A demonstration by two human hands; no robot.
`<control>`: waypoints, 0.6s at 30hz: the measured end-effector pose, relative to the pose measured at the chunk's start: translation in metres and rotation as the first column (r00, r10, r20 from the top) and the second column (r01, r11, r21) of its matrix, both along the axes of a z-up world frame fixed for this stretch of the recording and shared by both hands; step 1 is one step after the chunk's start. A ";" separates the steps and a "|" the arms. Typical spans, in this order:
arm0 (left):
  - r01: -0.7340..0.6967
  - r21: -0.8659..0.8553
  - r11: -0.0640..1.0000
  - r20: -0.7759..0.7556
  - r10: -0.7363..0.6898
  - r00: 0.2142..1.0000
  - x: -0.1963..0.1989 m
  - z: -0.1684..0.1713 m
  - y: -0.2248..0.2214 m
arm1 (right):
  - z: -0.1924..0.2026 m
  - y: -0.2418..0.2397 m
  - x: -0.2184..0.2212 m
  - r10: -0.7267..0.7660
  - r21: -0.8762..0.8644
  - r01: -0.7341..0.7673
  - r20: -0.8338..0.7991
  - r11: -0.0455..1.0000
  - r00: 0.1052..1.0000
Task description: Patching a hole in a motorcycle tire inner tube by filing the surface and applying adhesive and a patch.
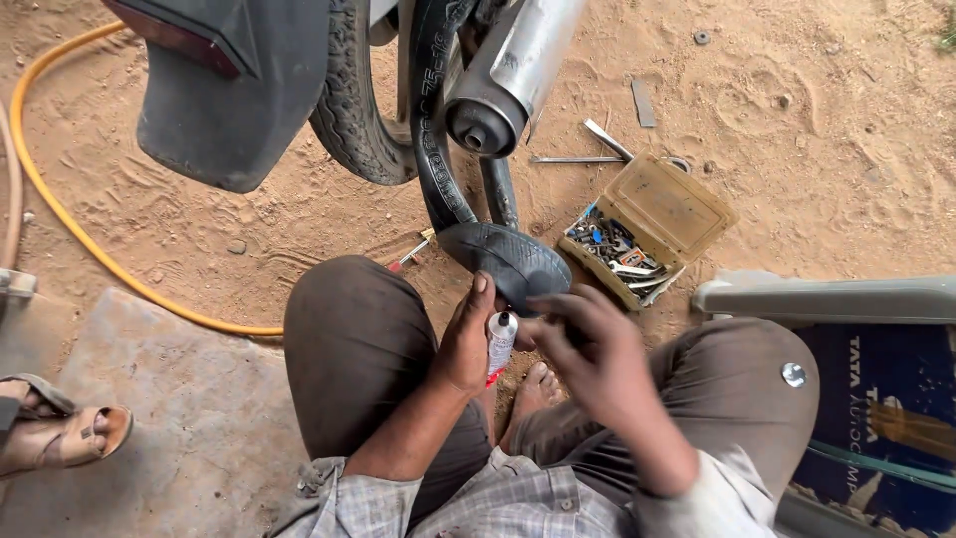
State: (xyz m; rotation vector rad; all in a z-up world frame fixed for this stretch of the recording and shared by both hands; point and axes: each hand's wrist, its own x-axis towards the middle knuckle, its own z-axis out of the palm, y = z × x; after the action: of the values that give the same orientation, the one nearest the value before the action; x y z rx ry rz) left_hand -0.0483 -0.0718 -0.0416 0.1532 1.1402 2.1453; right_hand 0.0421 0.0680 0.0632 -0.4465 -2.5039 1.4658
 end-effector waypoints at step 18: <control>-0.018 0.073 0.997 0.018 0.017 1.000 -0.004 -0.024 -0.007 | -0.011 -0.019 -0.020 0.215 0.009 -0.215 -0.040 0.977 0.976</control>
State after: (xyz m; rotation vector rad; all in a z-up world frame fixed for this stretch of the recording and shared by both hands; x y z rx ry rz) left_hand -0.0521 -0.0791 -0.0659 0.1581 1.0574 2.2008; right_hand 0.0218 0.0490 0.0525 -0.1458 -2.5899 1.5264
